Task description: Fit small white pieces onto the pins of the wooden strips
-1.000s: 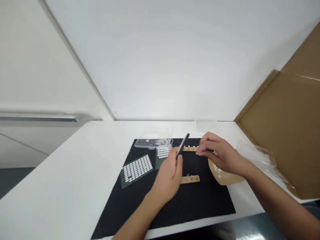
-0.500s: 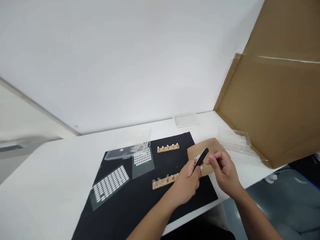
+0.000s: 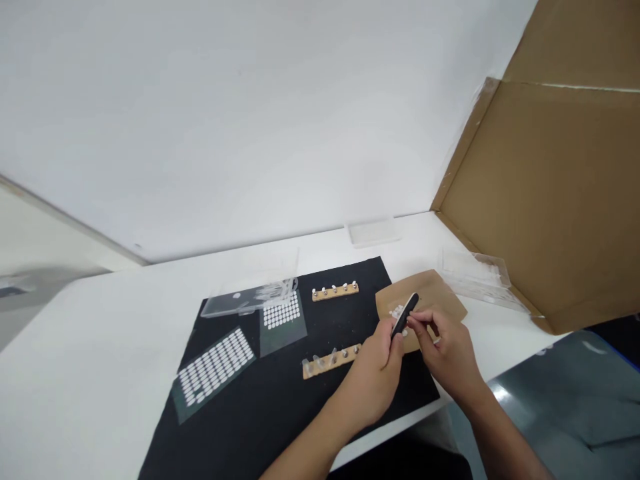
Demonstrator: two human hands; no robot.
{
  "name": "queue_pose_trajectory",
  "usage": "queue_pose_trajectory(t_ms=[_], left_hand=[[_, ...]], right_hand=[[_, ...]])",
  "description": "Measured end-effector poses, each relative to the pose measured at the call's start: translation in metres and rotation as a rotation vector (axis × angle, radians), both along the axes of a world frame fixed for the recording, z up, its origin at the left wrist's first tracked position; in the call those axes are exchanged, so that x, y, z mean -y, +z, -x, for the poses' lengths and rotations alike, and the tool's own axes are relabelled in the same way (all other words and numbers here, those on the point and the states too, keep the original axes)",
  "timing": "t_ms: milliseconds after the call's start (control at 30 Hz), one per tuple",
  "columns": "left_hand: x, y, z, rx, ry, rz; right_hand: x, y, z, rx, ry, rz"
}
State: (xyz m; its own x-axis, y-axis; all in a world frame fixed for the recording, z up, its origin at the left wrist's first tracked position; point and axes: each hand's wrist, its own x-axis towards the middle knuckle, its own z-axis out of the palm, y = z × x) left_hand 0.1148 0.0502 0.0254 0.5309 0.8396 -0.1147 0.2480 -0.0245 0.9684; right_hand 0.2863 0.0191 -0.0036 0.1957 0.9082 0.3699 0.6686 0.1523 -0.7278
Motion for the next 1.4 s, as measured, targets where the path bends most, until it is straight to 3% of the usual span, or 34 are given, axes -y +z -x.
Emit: queue_pose_trajectory(t_ms=[233, 533, 700, 900, 1000, 1133, 1267, 1400], left_hand=[[0.003, 0.005, -0.005, -0.136, -0.017, -0.103], [0.001, -0.007, -0.013, -0.173, -0.039, -0.338], [0.003, -0.016, -0.016, -0.188, 0.005, -0.394], [0.004, -0.027, -0.016, -0.193, 0.03, -0.451], [0.003, -0.027, -0.016, -0.207, 0.038, -0.443], [0.002, -0.026, -0.017, -0.224, 0.039, -0.438], [0.0, -0.025, -0.015, -0.242, 0.038, -0.428], [0.0, -0.023, -0.015, -0.22, 0.045, -0.413]], right_hand=[[0.007, 0.001, 0.001, 0.055, -0.024, 0.078], [0.004, 0.003, -0.003, 0.34, -0.253, 0.045], [0.007, 0.004, -0.002, 0.35, -0.126, 0.025], [0.004, 0.004, -0.004, 0.418, -0.168, 0.07], [0.003, 0.003, -0.004, 0.434, -0.105, 0.106], [0.0, 0.005, -0.005, 0.436, -0.163, 0.11], [-0.001, 0.006, -0.004, 0.452, -0.032, 0.106], [-0.004, 0.006, -0.006, 0.439, -0.111, 0.123]])
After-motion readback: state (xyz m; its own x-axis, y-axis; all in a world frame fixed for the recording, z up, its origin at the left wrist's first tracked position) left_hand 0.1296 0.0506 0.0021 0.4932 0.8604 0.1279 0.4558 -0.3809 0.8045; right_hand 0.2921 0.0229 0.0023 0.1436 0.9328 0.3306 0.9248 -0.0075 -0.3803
